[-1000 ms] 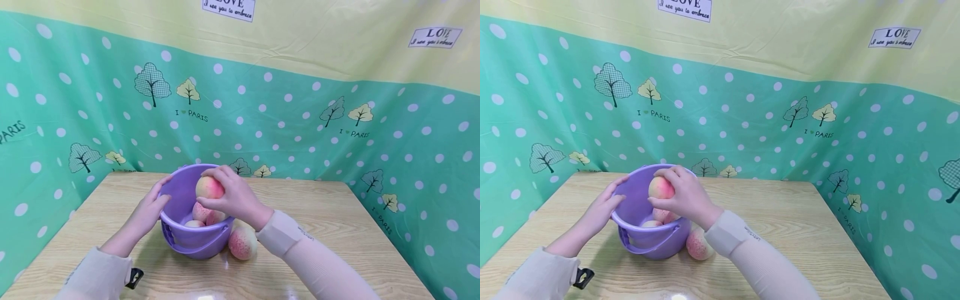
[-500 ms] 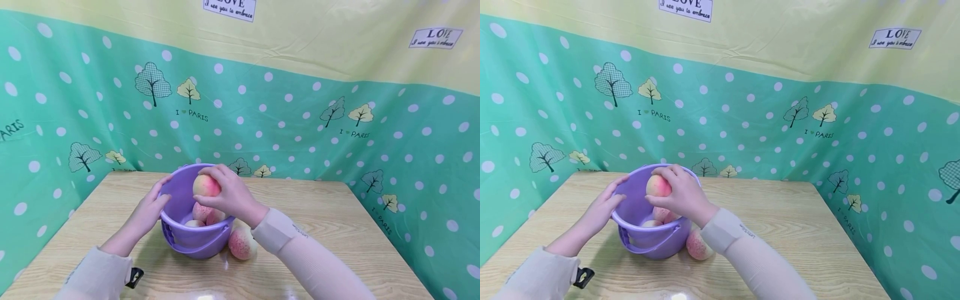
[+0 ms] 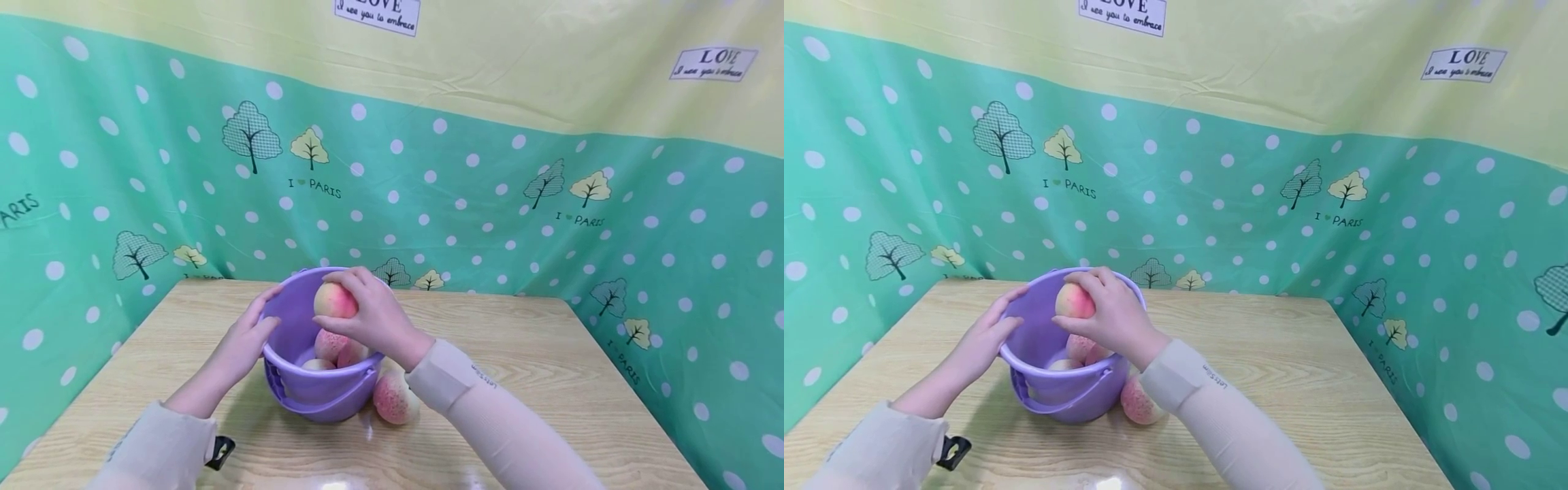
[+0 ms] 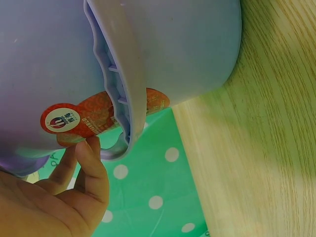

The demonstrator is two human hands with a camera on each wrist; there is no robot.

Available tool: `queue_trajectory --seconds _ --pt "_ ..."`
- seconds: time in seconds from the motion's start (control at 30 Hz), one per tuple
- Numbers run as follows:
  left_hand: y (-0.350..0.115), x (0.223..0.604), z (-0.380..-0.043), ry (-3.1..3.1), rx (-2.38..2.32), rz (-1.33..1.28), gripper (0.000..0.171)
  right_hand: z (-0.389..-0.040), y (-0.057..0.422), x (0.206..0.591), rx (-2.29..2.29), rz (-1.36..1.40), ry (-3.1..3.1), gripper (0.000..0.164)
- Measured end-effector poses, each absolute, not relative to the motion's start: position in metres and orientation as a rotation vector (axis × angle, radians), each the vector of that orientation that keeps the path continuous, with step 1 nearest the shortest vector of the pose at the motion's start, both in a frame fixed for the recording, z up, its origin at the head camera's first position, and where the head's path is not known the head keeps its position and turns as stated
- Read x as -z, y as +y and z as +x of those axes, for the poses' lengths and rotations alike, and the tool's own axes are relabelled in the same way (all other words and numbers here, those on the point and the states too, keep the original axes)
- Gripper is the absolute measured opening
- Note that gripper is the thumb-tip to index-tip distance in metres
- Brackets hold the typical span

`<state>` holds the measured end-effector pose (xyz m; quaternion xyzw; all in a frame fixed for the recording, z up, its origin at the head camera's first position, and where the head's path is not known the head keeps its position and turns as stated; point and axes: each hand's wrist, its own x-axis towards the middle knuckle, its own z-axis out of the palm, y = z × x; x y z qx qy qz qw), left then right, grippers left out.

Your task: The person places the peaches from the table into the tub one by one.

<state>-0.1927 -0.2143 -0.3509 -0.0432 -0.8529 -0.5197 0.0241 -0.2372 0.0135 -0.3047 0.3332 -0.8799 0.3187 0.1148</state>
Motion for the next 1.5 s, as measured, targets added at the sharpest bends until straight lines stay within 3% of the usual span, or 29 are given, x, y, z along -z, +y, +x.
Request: queue_trajectory --seconds 0.8,1.5 --pt "-0.216 0.351 -0.193 -2.645 1.597 -0.111 0.059 -0.241 0.011 0.303 -0.744 0.98 -2.67 0.064" --pt "-0.215 0.351 -0.193 -2.632 1.592 -0.127 0.059 -0.241 0.02 0.305 -0.95 0.987 -2.601 0.055"
